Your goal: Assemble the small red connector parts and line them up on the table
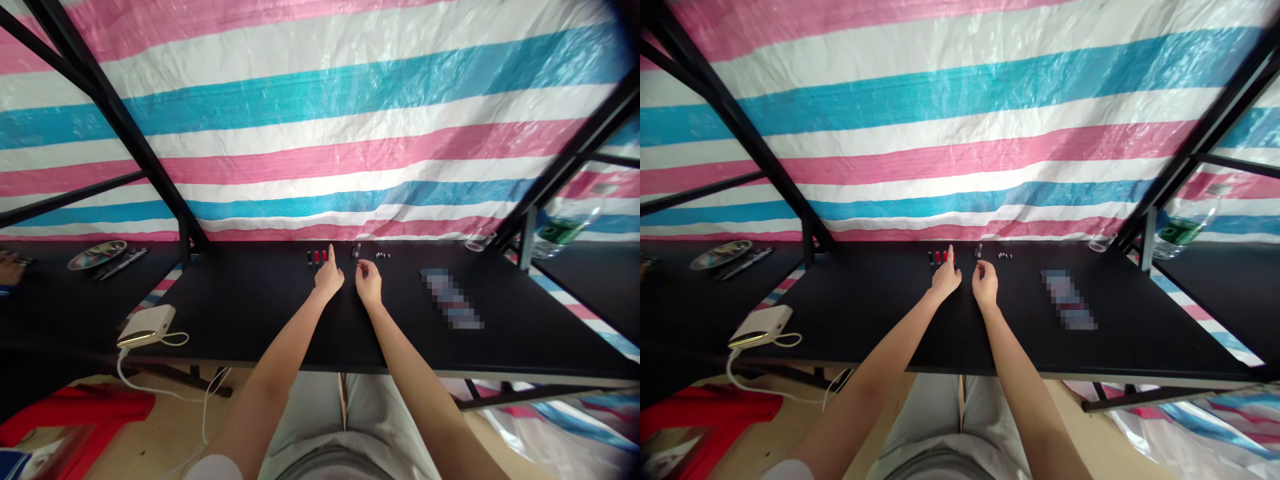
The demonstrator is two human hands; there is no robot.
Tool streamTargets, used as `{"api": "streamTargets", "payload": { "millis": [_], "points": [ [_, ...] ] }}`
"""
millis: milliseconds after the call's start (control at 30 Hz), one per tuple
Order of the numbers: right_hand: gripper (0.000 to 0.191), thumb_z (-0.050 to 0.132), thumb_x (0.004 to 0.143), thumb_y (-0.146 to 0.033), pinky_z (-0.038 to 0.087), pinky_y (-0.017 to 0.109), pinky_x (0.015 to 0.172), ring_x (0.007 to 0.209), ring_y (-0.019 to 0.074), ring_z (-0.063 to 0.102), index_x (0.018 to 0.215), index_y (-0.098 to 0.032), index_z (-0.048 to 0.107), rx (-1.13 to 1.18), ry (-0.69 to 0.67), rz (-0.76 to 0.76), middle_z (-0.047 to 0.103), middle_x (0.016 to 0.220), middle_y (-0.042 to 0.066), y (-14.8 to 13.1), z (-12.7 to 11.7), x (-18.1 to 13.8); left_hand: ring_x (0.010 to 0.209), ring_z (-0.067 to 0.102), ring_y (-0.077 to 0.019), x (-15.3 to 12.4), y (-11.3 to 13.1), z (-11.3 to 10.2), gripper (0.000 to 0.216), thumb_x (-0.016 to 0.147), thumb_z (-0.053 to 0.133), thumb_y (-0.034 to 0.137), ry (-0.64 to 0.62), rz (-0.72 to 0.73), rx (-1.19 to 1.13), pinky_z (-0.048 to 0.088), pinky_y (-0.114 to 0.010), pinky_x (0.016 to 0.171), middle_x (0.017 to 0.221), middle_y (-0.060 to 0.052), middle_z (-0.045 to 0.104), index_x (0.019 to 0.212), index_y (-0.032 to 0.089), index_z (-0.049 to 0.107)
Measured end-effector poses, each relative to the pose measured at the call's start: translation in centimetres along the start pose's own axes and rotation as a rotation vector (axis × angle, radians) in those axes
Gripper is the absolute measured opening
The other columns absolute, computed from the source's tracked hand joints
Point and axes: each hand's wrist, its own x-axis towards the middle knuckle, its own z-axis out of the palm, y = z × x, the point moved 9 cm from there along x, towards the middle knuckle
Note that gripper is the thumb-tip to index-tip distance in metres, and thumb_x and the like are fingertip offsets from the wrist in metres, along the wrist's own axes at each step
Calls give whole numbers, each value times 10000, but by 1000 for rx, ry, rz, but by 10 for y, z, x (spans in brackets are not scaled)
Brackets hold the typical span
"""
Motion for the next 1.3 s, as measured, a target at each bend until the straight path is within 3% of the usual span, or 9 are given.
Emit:
{"api": "streamTargets", "payload": {
  "millis": [100,200,300,400,533,667,867,1100,1300],
  "points": [
    [284,421,780,-275,461,286,719,738,149,561,1000,-146,544,1,-10,8,609,909,90,0,0,0,890,602,-270,7,3,1,697,740,530,153,-14,31,155,428,-334,784,1047,-176,584,1372,173,238],
    [281,420,782,-280,464,286,709,721,147,560,991,-147,552,-1,-23,15,612,898,89,-1,1,1,943,583,-259,9,4,-7,506,778,484,159,74,58,181,429,-335,807,1142,-169,541,1278,191,409],
    [279,412,791,-278,463,290,728,745,153,566,995,-149,552,1,-39,22,614,904,88,-1,2,0,936,583,-217,9,3,-17,278,810,445,158,159,85,50,428,-323,831,1051,-115,596,1044,199,588],
    [284,401,806,-279,455,293,762,800,162,573,1019,-158,544,8,-81,2,618,912,81,-3,6,0,808,607,-171,8,-4,-17,190,799,481,171,143,52,-263,463,-291,745,857,-78,642,933,173,615],
    [296,404,824,-314,452,289,767,827,163,575,1054,-173,528,31,-185,-67,617,907,68,-11,16,-4,520,540,-82,0,-21,-2,216,785,526,261,61,-104,-741,414,-198,486,756,-62,633,940,122,584],
    [262,420,820,-329,460,281,745,817,157,586,1014,-192,531,65,-271,-61,623,905,53,-16,25,-8,432,458,-34,-14,-34,4,325,735,581,401,71,-186,-985,317,-168,406,717,-38,615,897,120,562],
    [237,425,820,-369,467,270,700,707,145,591,944,-202,539,110,-364,-96,618,771,21,-24,32,-16,451,466,-33,-23,-38,-4,381,682,613,463,73,-178,-1058,314,-171,424,695,-19,605,857,129,561],
    [331,336,856,-461,448,239,614,580,125,549,875,-201,541,89,-333,-85,584,662,5,-29,24,-18,492,474,-41,-27,-20,5,389,652,654,411,-96,-92,-1079,325,-183,444,756,-50,621,902,118,599],
    [403,272,877,-479,435,229,623,567,118,532,737,-201,528,38,-358,-91,564,612,0,-34,24,-20,481,447,-34,-29,-23,6,344,646,653,403,-63,-114,-1073,334,-190,459,711,-36,599,829,113,618]
  ]
}}
